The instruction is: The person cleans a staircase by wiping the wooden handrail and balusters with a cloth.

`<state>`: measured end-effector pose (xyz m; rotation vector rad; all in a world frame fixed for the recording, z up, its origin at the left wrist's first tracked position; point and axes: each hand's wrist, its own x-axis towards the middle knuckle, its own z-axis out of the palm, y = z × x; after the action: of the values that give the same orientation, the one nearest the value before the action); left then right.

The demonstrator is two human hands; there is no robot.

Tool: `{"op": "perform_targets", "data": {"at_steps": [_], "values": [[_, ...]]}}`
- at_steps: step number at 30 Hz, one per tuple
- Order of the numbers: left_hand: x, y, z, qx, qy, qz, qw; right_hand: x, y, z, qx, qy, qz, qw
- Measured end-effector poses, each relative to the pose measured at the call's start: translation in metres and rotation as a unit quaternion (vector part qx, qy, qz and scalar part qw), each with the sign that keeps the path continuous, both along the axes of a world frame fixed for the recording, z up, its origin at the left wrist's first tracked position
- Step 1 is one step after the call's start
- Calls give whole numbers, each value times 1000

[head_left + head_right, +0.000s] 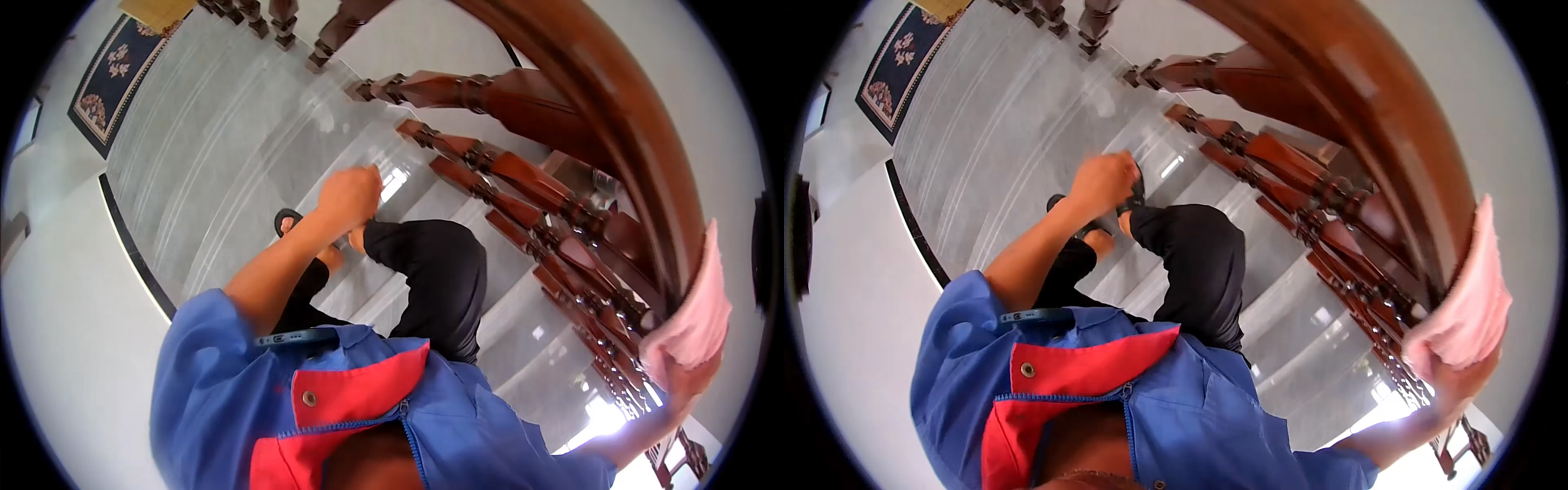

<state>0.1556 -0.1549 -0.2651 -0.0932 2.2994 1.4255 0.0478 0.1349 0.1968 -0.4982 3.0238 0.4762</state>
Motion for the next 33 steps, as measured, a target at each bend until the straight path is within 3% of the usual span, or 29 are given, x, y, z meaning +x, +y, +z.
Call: {"op": "perform_targets", "data": {"at_steps": [1,3,7,16,21,22,24,25,27,28,32,33], "values": [[5,-9,0,-63,24,-138,988,0,2,1,-1,9,7,1000],[8,-22,3,-58,58,-237,968,-4,10,6,-6,29,18,999],[16,-38,20,-97,115,-206,967,4,29,20,-16,75,46,996],[26,-65,41,-267,105,-111,952,16,31,17,-59,152,57,985],[24,-38,82,-231,213,-99,944,46,1,22,-57,98,70,991],[22,-30,91,-241,219,-93,941,51,0,18,-19,138,138,981],[20,-14,102,-130,293,-37,947,63,-3,1,21,239,284,928],[20,-9,116,-132,297,-34,945,66,-5,-9,20,244,287,926],[20,4,142,74,318,22,945,67,-6,-26,80,359,272,889],[16,13,143,156,309,25,938,64,-3,-36,65,419,321,847],[18,49,157,528,145,18,836,79,-7,-97,-254,510,373,732],[22,56,162,589,102,21,801,97,-15,-126,-357,473,300,747]]}}
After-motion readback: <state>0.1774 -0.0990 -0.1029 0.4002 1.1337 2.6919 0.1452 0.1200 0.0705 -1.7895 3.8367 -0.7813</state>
